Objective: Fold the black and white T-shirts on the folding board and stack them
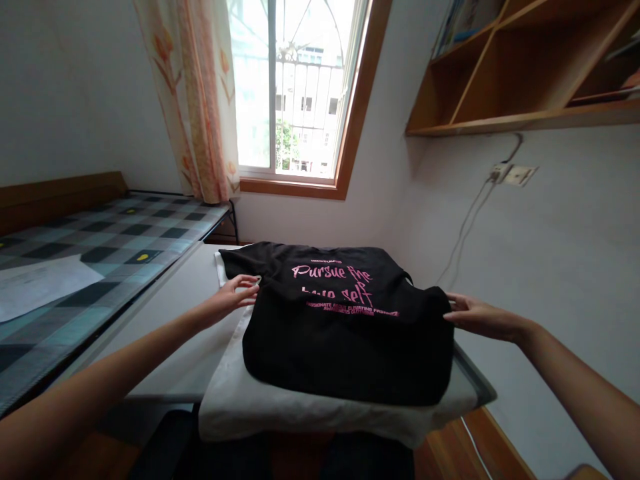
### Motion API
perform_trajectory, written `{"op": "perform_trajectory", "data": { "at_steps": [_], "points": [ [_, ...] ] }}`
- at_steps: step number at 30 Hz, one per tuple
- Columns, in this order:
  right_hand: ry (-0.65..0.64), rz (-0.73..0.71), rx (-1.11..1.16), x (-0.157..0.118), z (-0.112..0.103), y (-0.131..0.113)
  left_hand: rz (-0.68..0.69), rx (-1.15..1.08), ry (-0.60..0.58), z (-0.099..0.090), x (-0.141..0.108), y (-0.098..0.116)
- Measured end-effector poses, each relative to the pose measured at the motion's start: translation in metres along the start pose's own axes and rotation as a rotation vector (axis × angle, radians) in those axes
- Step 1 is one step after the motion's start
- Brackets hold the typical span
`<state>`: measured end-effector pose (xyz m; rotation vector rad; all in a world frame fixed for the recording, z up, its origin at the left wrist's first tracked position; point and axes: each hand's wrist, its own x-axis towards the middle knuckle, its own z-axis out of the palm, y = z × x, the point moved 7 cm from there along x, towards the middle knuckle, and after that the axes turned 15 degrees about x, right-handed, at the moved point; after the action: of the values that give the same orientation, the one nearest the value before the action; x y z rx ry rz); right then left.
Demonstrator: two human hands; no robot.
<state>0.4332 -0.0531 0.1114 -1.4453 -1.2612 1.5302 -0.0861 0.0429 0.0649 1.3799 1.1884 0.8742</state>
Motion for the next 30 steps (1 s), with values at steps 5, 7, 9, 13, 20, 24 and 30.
{"op": "perform_trajectory", "data": {
  "at_steps": [5, 7, 9, 13, 20, 24, 30],
  "points": [
    [-0.169, 0.238, -0.149, -0.006, 0.009, 0.021, -0.111, 0.295, -0.217, 0.023, -0.016, -0.036],
    [-0.115, 0.261, -0.178, 0.001, 0.002, 0.026, -0.027, 0.352, -0.339, 0.033, -0.02, -0.03],
    [0.003, 0.175, -0.139, 0.015, -0.006, 0.024, 0.061, 0.337, -0.291, 0.033, -0.018, -0.013],
    [0.316, -0.076, 0.028, 0.028, -0.022, 0.004, 0.171, 0.159, 0.0, 0.01, -0.01, 0.029],
    [-0.028, 0.254, 0.036, -0.017, -0.007, 0.02, -0.129, 0.224, -0.681, -0.001, -0.054, 0.029],
    [-0.032, 0.571, -0.136, -0.044, -0.027, 0.061, -0.394, 0.297, -1.164, 0.017, -0.111, -0.007],
    [0.273, 0.458, -0.523, -0.011, -0.066, 0.044, -0.186, 0.531, -0.762, 0.012, -0.046, -0.02]
  ]
}}
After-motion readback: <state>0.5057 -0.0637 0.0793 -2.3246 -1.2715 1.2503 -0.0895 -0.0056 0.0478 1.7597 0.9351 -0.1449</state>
